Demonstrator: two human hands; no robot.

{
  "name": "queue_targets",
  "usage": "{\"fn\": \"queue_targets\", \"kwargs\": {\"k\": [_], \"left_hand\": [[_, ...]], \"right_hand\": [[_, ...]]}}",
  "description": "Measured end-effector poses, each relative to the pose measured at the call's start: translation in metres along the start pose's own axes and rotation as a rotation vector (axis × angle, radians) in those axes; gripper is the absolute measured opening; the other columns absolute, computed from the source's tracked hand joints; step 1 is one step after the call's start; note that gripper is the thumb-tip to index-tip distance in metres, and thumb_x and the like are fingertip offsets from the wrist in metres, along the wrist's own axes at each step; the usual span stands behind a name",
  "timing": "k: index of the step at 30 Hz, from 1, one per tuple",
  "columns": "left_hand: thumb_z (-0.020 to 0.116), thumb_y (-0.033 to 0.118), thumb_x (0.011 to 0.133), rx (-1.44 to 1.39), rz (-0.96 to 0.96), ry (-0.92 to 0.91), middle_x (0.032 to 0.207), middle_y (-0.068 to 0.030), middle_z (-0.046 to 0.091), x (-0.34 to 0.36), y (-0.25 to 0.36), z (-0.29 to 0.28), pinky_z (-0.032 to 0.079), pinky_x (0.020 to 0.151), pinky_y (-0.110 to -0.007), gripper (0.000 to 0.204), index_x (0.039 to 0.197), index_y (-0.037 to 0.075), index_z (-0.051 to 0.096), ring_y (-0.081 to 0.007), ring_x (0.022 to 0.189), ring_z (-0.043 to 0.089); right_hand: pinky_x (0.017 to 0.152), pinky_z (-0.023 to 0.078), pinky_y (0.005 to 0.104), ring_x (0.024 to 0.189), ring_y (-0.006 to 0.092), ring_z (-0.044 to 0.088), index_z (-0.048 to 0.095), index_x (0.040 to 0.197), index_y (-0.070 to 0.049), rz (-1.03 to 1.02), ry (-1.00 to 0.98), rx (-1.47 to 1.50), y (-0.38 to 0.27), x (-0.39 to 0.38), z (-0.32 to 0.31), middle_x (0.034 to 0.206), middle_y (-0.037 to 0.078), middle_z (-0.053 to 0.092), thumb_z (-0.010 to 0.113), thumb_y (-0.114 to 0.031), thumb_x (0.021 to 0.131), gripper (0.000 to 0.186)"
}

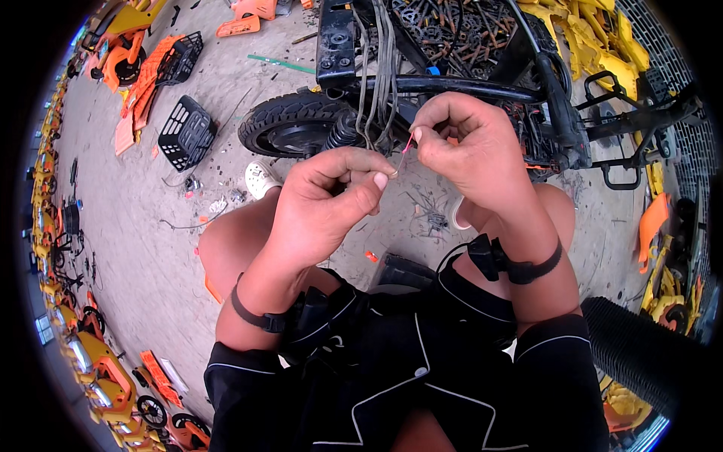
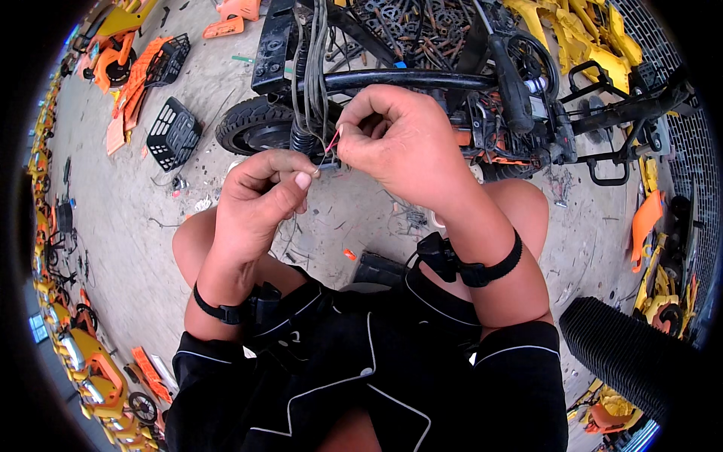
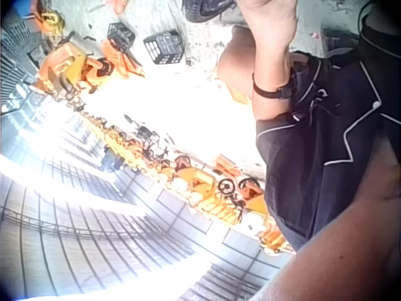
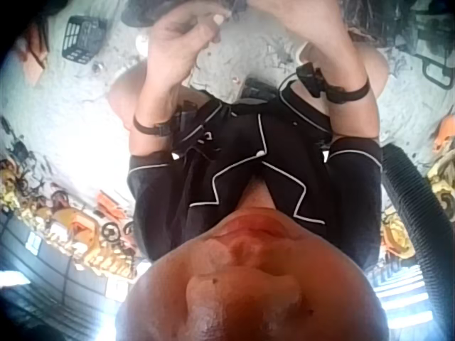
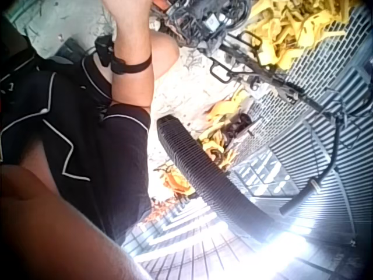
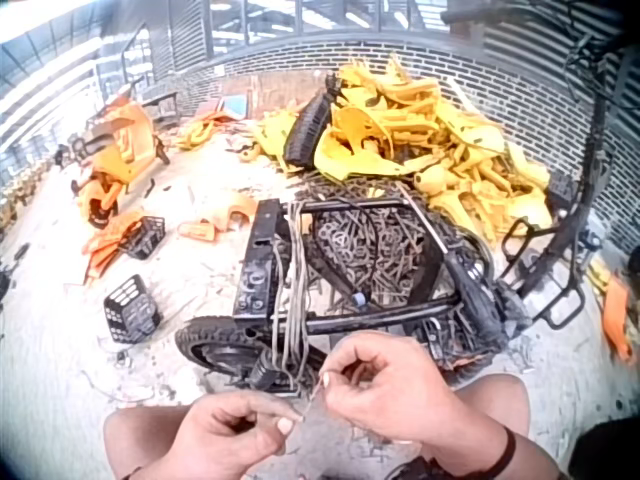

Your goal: The person manipulates wires on a scooter frame with their hands, stripping insulation from a red wire.

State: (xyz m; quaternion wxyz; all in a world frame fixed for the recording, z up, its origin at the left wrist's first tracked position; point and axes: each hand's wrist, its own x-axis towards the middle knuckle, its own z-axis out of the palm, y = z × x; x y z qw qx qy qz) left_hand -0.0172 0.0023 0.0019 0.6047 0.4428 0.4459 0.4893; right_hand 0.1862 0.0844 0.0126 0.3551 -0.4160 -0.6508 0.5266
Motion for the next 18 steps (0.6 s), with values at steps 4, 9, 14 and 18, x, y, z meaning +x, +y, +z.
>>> {"fn": "queue_targets", "kwargs": {"k": [4,9,14,18], "left_hand": [[0.073,0.006,0.095,0.001,-0.006,-0.004,0.075,0.0019,0.063,-0.0005,0.0,0.0001,0.043,0.06,-0.021,0.011,0.105,0.001,0.074,-0.0056,0.066,0.056],[0.07,0.004,0.097,0.001,0.003,-0.022,0.073,0.0032,0.062,-0.0005,-0.0003,-0.0004,0.043,0.06,-0.021,0.01,0.105,0.002,0.073,-0.0039,0.067,0.056],[0.07,0.004,0.097,0.001,0.014,-0.031,0.074,0.0026,0.063,-0.001,-0.0016,-0.0009,0.043,0.061,-0.021,0.01,0.106,0.002,0.073,-0.0039,0.068,0.056],[0.07,0.005,0.097,0.013,0.014,-0.024,0.074,0.0025,0.063,-0.0015,0.0,0.0008,0.043,0.061,-0.021,0.01,0.106,0.002,0.073,-0.004,0.068,0.056]], "right_hand": [[0.062,0.05,0.0217,0.068,0.0029,0.06,0.071,0.089,-0.001,-0.006,0.006,-0.016,0.0006,-0.0001,-0.0002,0.077,0.0,0.071,0.077,-0.006,0.084,0.008],[0.061,0.049,0.0216,0.067,0.0028,0.06,0.071,0.089,-0.001,0.003,0.006,-0.018,0.0012,0.0001,-0.0002,0.078,0.001,0.071,0.076,-0.006,0.085,0.008],[0.06,0.05,0.022,0.067,0.0034,0.062,0.071,0.089,-0.001,0.016,0.012,0.002,0.0008,-0.0002,0.0009,0.079,0.001,0.072,0.075,-0.006,0.087,0.007],[0.061,0.051,0.022,0.068,0.0042,0.063,0.07,0.088,-0.001,0.015,0.014,0.004,0.0002,0.0005,0.0009,0.079,0.002,0.073,0.075,-0.006,0.087,0.007]]}}
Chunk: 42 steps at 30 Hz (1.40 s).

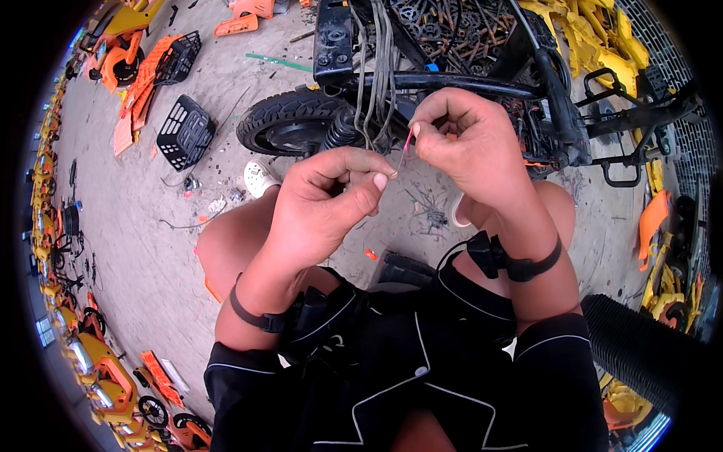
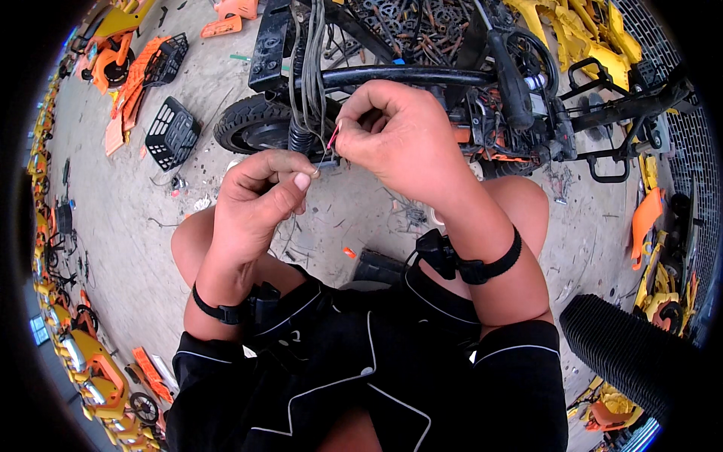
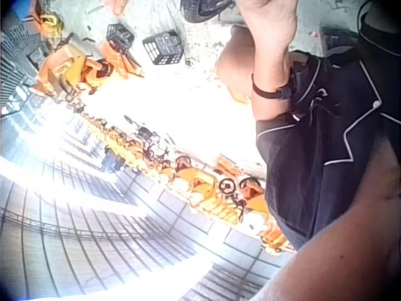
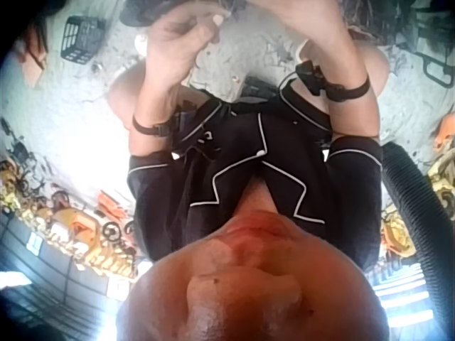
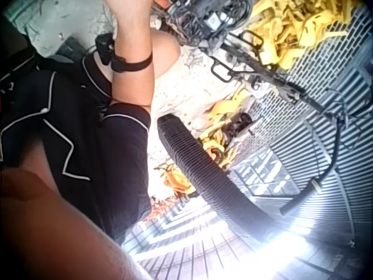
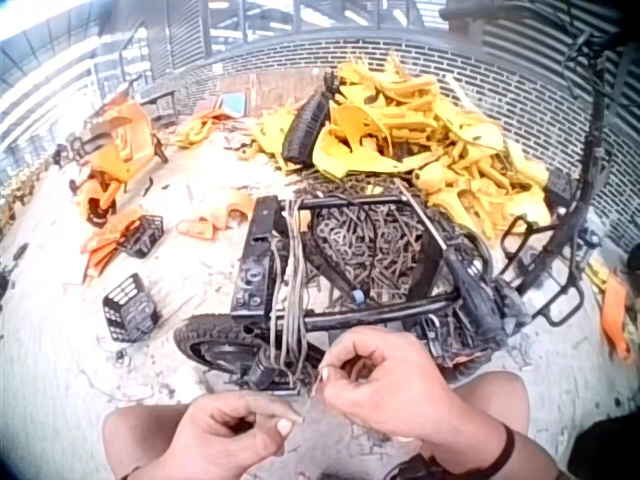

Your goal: The person manipulates wires on a scooter frame with their hands, stripping insulation from a red wire.

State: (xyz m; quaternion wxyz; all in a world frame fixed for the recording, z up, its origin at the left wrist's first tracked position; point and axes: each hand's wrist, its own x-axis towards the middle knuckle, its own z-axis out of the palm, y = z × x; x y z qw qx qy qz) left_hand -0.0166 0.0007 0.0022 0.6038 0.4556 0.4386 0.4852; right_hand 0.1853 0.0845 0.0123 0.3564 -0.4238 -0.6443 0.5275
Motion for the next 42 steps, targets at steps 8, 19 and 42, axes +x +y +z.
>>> {"fn": "queue_targets", "kwargs": {"k": [8,19,42], "left_hand": [[0.071,0.006,0.096,0.014,-0.012,-0.006,0.074,0.0027,0.063,-0.001,0.0,-0.002,0.043,0.061,-0.021,0.011,0.106,0.001,0.073,-0.0041,0.068,0.056],[0.066,0.005,0.099,-0.047,-0.01,0.014,0.075,0.0018,0.062,-0.001,0.0,-0.008,0.044,0.06,-0.022,0.01,0.107,0.001,0.069,-0.005,0.067,0.056],[0.069,0.011,0.1,0.236,0.017,-0.179,0.102,-0.0046,0.07,0.01,-0.013,-0.004,0.049,0.085,-0.026,0.018,0.114,0.0,0.068,-0.0093,0.096,0.061]], "right_hand": [[0.061,0.051,0.022,0.068,0.0046,0.063,0.069,0.088,0.0,0.018,0.001,-0.011,0.0,0.0,0.0,0.079,0.002,0.071,0.075,-0.005,0.086,0.008],[0.067,0.052,0.0235,0.077,0.0064,0.064,0.067,0.094,0.001,-0.073,-0.045,0.153,0.008,0.001,-0.002,0.092,0.005,0.072,0.069,-0.003,0.091,0.005],[0.059,0.047,0.0247,0.066,0.0064,0.057,0.068,0.096,-0.002,-0.036,-0.15,-0.016,0.003,-0.002,0.002,0.075,0.001,0.065,0.071,-0.008,0.092,0.008]]}}
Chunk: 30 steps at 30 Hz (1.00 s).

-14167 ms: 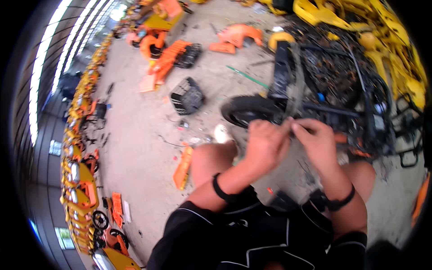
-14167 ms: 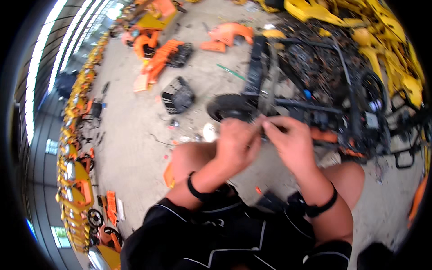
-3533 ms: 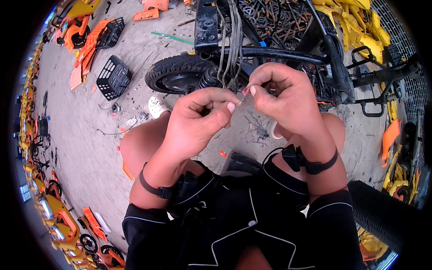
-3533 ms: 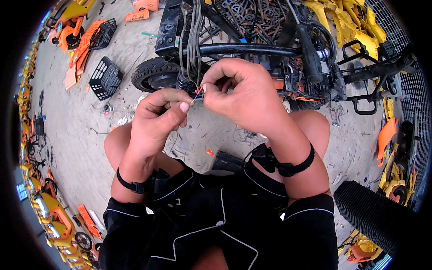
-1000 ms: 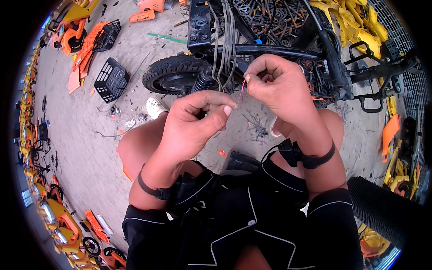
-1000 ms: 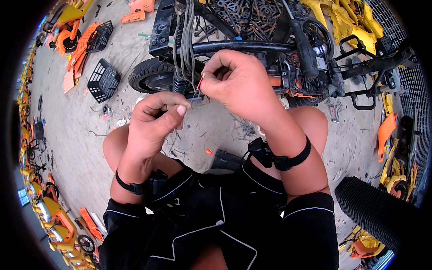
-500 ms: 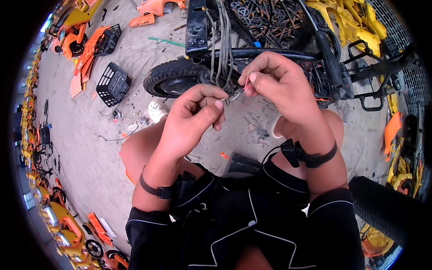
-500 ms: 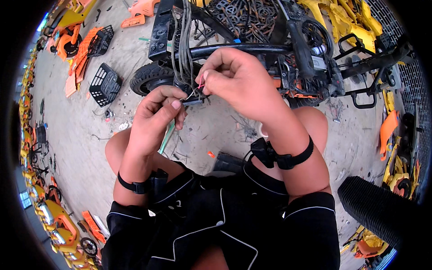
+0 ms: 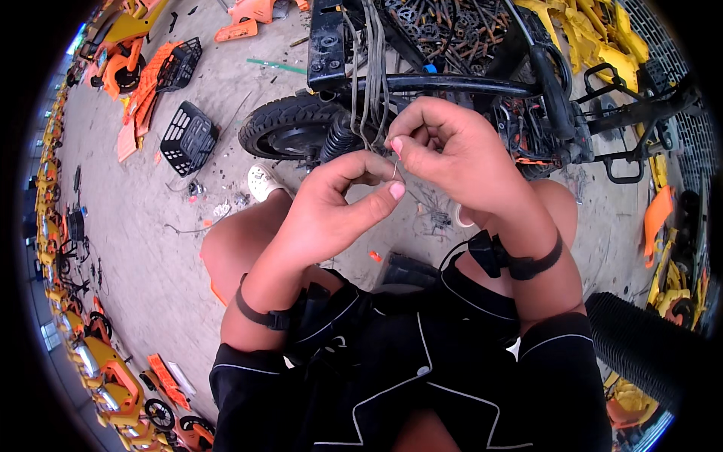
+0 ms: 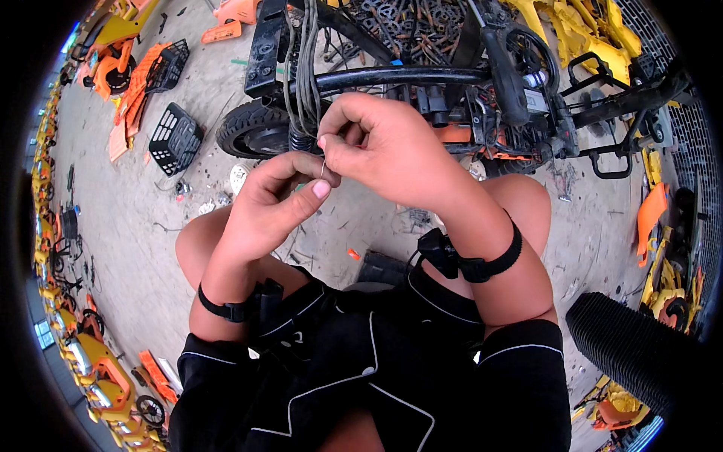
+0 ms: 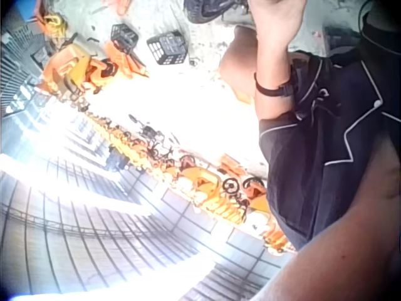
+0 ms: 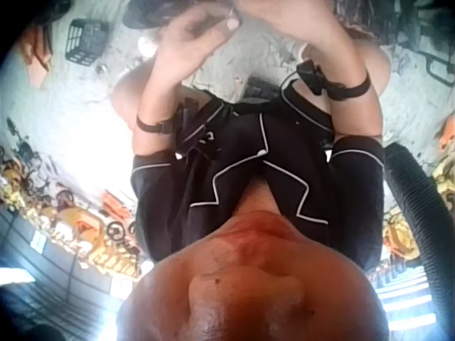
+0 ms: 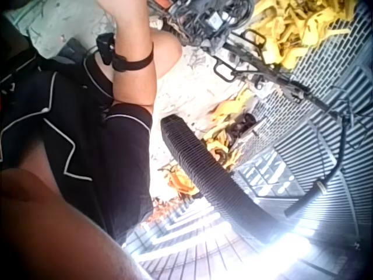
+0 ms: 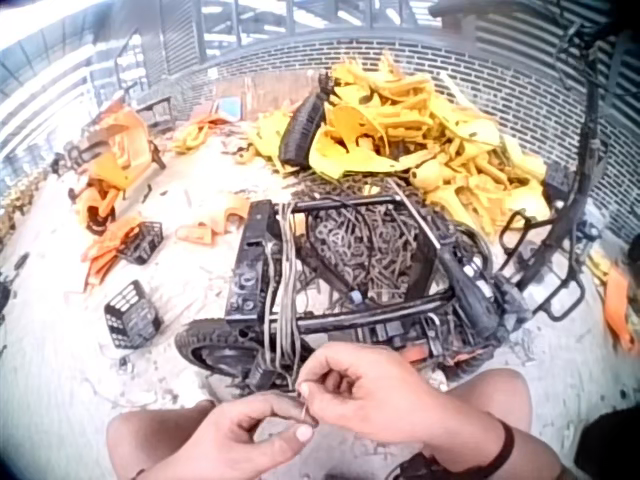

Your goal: The person manipulates wires on a scooter frame with their hands, stripping insulation from a red wire.

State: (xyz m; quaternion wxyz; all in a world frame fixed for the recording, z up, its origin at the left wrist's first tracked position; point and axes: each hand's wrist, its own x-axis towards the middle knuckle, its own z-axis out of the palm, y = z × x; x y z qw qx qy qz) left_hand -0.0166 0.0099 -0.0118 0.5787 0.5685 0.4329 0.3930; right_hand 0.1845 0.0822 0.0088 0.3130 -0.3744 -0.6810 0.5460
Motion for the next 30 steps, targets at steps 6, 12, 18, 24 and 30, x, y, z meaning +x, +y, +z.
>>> {"fn": "queue_targets", "kwargs": {"k": [6,12,18,24,30], "left_hand": [[0.068,0.017,0.102,0.026,-0.079,0.06,0.092,-0.0039,0.072,0.003,0.008,0.004,0.048,0.081,-0.025,0.021,0.112,-0.001,0.07,-0.0086,0.09,0.061],[0.068,0.017,0.102,-0.146,-0.15,0.087,0.085,-0.0043,0.07,0.003,0.005,0.005,0.049,0.076,-0.027,0.02,0.109,-0.001,0.071,-0.0111,0.08,0.062],[0.066,0.014,0.103,-0.317,-0.128,0.074,0.079,-0.0055,0.068,0.003,0.004,0.004,0.049,0.07,-0.029,0.018,0.11,-0.001,0.071,-0.013,0.071,0.06],[0.065,0.014,0.103,-0.346,-0.112,0.164,0.078,-0.0059,0.068,0.004,0.001,0.003,0.05,0.069,-0.028,0.018,0.112,-0.001,0.07,-0.0131,0.07,0.06],[0.067,0.01,0.101,-0.102,-0.068,0.294,0.08,-0.0039,0.069,0.001,0.004,0.008,0.05,0.067,-0.024,0.016,0.112,-0.001,0.07,-0.0088,0.074,0.062]], "right_hand": [[0.06,0.047,0.0253,0.069,0.0066,0.057,0.068,0.096,-0.002,0.041,-0.035,0.041,-0.002,-0.001,0.002,0.076,0.0,0.064,0.071,-0.01,0.093,0.009],[0.064,0.048,0.0252,0.074,0.0065,0.058,0.068,0.099,-0.002,-0.054,-0.058,0.098,0.004,0.0,0.003,0.081,0.0,0.064,0.069,-0.01,0.096,0.009],[0.073,0.052,0.0259,0.082,0.0091,0.062,0.067,0.099,-0.002,-0.121,-0.027,0.131,0.009,0.0,-0.002,0.092,0.002,0.067,0.068,-0.009,0.096,0.007],[0.083,0.053,0.0305,0.093,0.0169,0.066,0.065,0.096,-0.002,-0.401,0.032,-0.178,0.007,0.003,-0.007,0.103,0.007,0.067,0.07,-0.004,0.089,0.008],[0.076,0.052,0.0304,0.085,0.0161,0.063,0.068,0.104,-0.003,-0.285,0.064,-0.103,0.007,0.0,-0.002,0.098,0.006,0.065,0.075,-0.006,0.087,0.019]]}}
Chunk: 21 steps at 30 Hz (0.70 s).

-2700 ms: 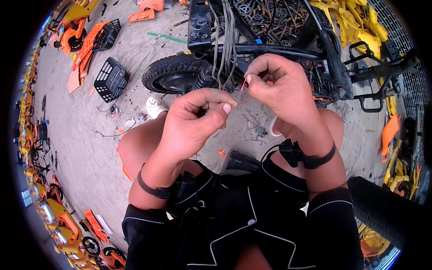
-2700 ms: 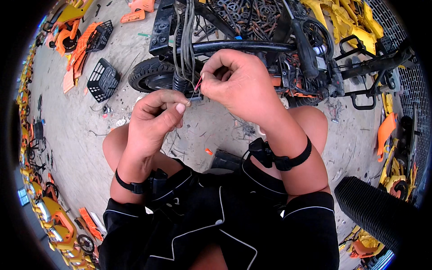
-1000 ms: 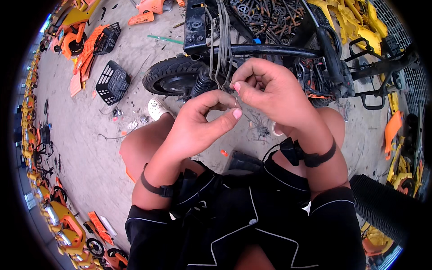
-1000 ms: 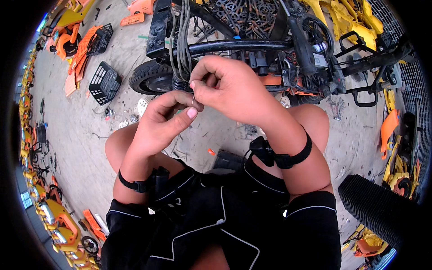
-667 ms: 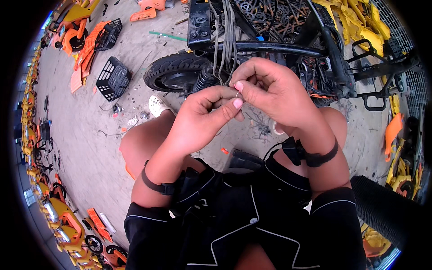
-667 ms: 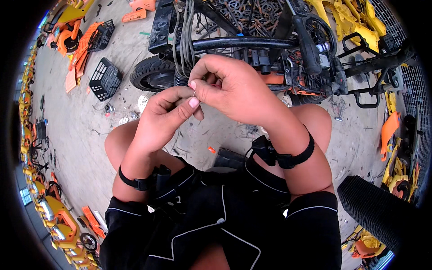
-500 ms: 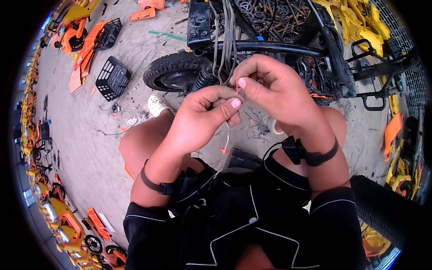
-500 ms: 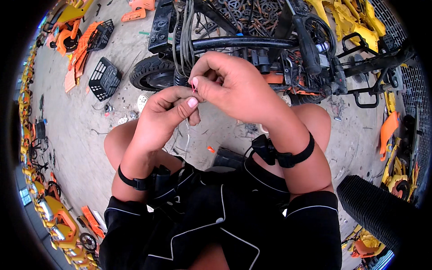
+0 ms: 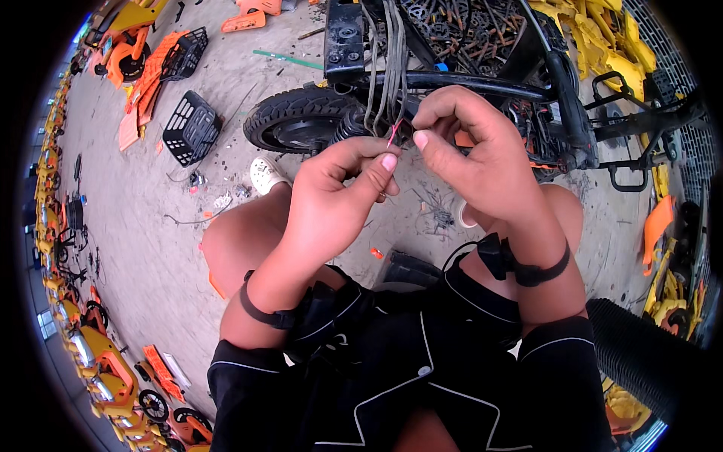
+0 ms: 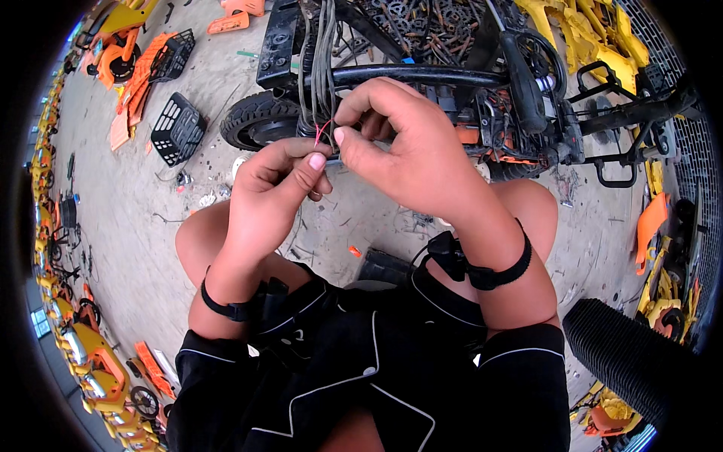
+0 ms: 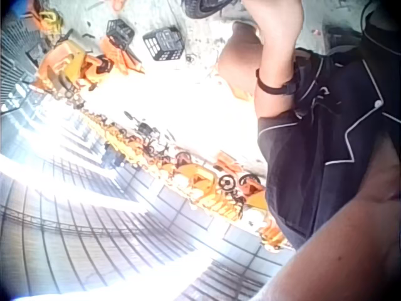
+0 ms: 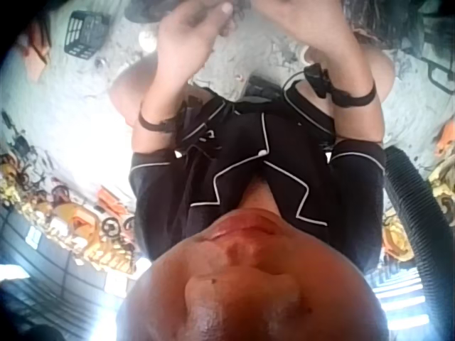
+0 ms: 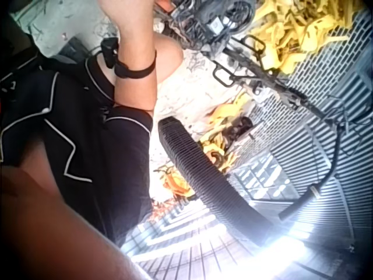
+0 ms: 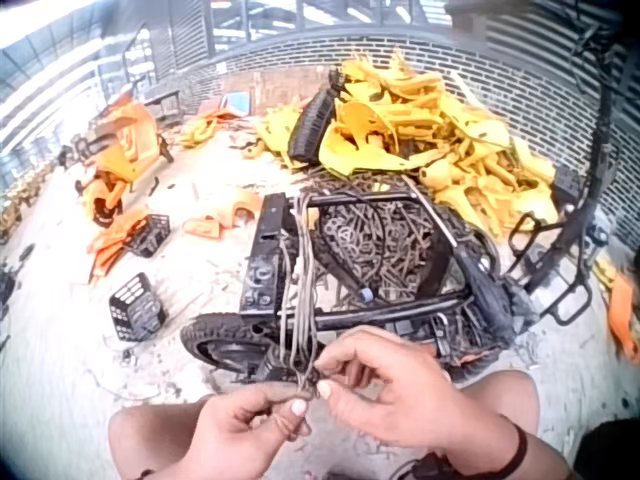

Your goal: The person manipulates wires on a scooter frame with their hands, stripping insulation from a red wire.

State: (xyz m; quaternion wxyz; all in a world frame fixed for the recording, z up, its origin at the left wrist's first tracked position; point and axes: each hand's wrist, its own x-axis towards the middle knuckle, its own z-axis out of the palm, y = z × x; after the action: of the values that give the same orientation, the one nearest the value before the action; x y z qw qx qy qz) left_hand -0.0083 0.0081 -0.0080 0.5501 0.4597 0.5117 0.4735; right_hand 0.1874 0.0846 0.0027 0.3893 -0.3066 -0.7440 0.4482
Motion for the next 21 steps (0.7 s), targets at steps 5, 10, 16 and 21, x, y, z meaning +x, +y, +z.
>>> {"fn": "queue_targets", "kwargs": {"k": [5,10,16,21], "left_hand": [[0.067,0.005,0.099,0.107,0.136,0.055,0.08,-0.0029,0.069,-0.001,-0.004,0.007,0.051,0.067,-0.024,0.011,0.107,-0.002,0.071,-0.0081,0.074,0.064],[0.066,0.004,0.099,0.197,0.228,0.054,0.079,-0.0043,0.068,0.002,-0.008,0.007,0.051,0.066,-0.025,0.008,0.103,-0.002,0.07,-0.0085,0.072,0.064],[0.06,0.004,0.103,0.074,0.153,0.066,0.082,-0.0034,0.066,0.002,-0.01,0.01,0.051,0.069,-0.025,0.01,0.107,-0.001,0.066,-0.0082,0.075,0.062],[0.056,0.004,0.105,-0.018,0.112,0.049,0.083,-0.0023,0.065,0.003,-0.012,0.009,0.051,0.071,-0.025,0.013,0.113,-0.002,0.064,-0.0078,0.076,0.061]], "right_hand": [[0.067,0.053,0.0314,0.078,0.0187,0.066,0.073,0.114,-0.005,0.134,-0.095,-0.158,-0.026,-0.001,0.004,0.093,0.006,0.067,0.077,-0.01,0.088,0.027],[0.068,0.056,0.0352,0.081,0.0269,0.07,0.076,0.106,-0.005,-0.162,0.084,-0.426,-0.011,-0.008,0.021,0.092,0.009,0.071,0.076,-0.009,0.087,0.019],[0.07,0.057,0.0337,0.085,0.0254,0.071,0.076,0.106,-0.006,-0.366,0.171,-0.696,-0.006,-0.012,0.028,0.099,0.006,0.071,0.074,-0.008,0.079,0.027],[0.074,0.058,0.0323,0.084,0.0241,0.071,0.076,0.106,-0.006,-0.467,0.216,-0.83,-0.006,-0.014,0.034,0.099,0.007,0.072,0.082,-0.004,0.076,0.031]]}}
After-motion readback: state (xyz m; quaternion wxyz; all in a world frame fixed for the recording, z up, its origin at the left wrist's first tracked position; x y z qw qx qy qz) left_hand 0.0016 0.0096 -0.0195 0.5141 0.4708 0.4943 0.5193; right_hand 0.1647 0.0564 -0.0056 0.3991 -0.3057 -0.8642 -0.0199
